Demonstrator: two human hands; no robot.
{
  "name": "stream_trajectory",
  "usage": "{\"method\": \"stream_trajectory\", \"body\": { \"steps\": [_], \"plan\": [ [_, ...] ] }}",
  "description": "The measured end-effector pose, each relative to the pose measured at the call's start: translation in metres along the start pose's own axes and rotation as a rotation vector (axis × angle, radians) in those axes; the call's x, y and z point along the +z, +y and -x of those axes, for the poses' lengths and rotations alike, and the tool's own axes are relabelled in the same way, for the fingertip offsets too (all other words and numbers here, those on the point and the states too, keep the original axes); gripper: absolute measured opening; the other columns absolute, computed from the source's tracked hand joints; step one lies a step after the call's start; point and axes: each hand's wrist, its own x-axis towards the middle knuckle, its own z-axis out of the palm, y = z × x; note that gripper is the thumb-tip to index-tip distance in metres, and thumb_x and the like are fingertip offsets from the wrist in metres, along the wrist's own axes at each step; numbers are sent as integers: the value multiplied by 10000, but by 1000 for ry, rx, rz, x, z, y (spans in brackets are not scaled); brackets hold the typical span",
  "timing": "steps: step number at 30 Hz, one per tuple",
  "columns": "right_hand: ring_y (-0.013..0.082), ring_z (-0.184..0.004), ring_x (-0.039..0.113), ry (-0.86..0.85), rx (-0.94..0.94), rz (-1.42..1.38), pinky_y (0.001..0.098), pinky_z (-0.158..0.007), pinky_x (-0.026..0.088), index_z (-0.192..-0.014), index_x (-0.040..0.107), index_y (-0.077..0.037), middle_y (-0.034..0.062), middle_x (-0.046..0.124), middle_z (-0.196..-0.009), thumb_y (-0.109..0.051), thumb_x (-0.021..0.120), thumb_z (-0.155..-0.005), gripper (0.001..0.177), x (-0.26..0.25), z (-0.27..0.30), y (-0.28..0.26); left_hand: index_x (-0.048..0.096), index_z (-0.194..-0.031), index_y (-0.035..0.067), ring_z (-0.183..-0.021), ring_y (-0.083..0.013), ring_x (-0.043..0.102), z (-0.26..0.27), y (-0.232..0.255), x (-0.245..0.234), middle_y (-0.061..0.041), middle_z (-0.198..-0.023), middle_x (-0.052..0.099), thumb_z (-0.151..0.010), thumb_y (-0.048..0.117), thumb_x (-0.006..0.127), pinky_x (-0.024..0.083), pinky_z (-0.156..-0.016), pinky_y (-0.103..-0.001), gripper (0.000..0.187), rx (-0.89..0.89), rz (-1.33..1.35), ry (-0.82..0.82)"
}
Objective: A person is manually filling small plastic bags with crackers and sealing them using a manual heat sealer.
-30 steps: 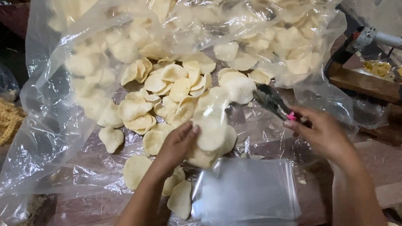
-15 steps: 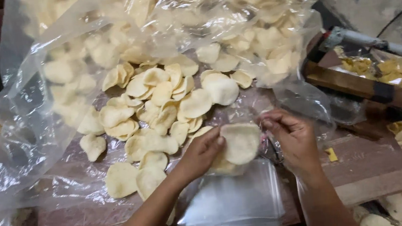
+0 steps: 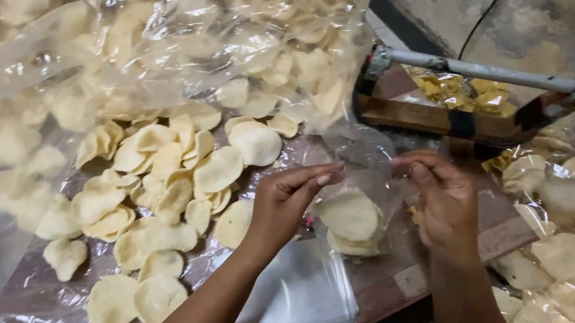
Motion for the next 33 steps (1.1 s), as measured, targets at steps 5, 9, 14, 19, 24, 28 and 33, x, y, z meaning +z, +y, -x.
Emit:
{"method": "stream_trajectory", "body": {
  "steps": [5, 9, 14, 19, 24, 28, 33],
  "plan": [
    [284, -1208, 553, -136, -170, 374, 396, -1047, 419, -1186, 666, -36, 187, 586, -1322, -362, 546, -975, 406, 5, -11, -56, 799, -1080, 98, -1017, -234, 728, -12, 4, 21, -133, -980, 806, -931, 136, 716, 603, -869, -375, 175, -28, -8, -47],
    [361, -1343, 517, -388, -537, 1005, 572, -1104, 315, -824, 698, -123, 109, 594, -1387, -552, 686, -823, 430, -26, -32, -44, 799, -1048, 105, -999, -340, 754, -20, -2, 28, -157, -975, 799, -902, 130, 752, 608, -842, -423, 155, 43, -113, -106],
    [332, -1125, 684, -468, -279, 827, 551, -1084, 429, -769, 703, -106, 87, 727, -1023, -286, 732, -872, 209, -54, -39, -61, 802, -1049, 105, -1013, -298, 756, -29, 7, 29, -150, -1002, 803, -887, 153, 763, 602, -859, -412, 173, -78, -136, -215],
    [189, -879, 731, -216, 170, 393, 388, -926, 580, -1356, 612, -37, 142, 756, -1074, 47, 708, -853, 519, -62, -22, -53, 777, -1087, 48, -1024, -291, 725, -32, 9, 40, -211, -1047, 782, -879, 135, 752, 583, -894, -433, 227, -197, -20, -279],
    [299, -896, 758, -67, 54, 200, 392, -837, 609, -911, 692, 79, 241, 739, -923, 52, 716, -874, 51, -87, -19, -26, 805, -1069, 107, -948, -181, 754, -45, 6, 50, -134, -986, 813, -933, 154, 720, 599, -823, -307, 167, -128, -15, -215],
    [180, -877, 701, -17, 121, 283, 351, -803, 602, -1009, 729, 41, 178, 739, -904, -4, 740, -924, 97, -93, -31, -13, 777, -1126, 114, -875, -203, 779, -62, 5, 53, -143, -943, 811, -956, 129, 686, 540, -693, -197, 194, -145, -73, -269],
    [214, -947, 751, 100, 304, 21, 328, -877, 615, -1244, 665, 40, 184, 741, -1016, 3, 553, -1017, 256, -94, -30, -11, 749, -1052, 48, -867, -128, 701, -74, -9, 58, -71, -926, 753, -946, 105, 577, 566, -840, -264, 210, -521, 212, -383]
  ]
}}
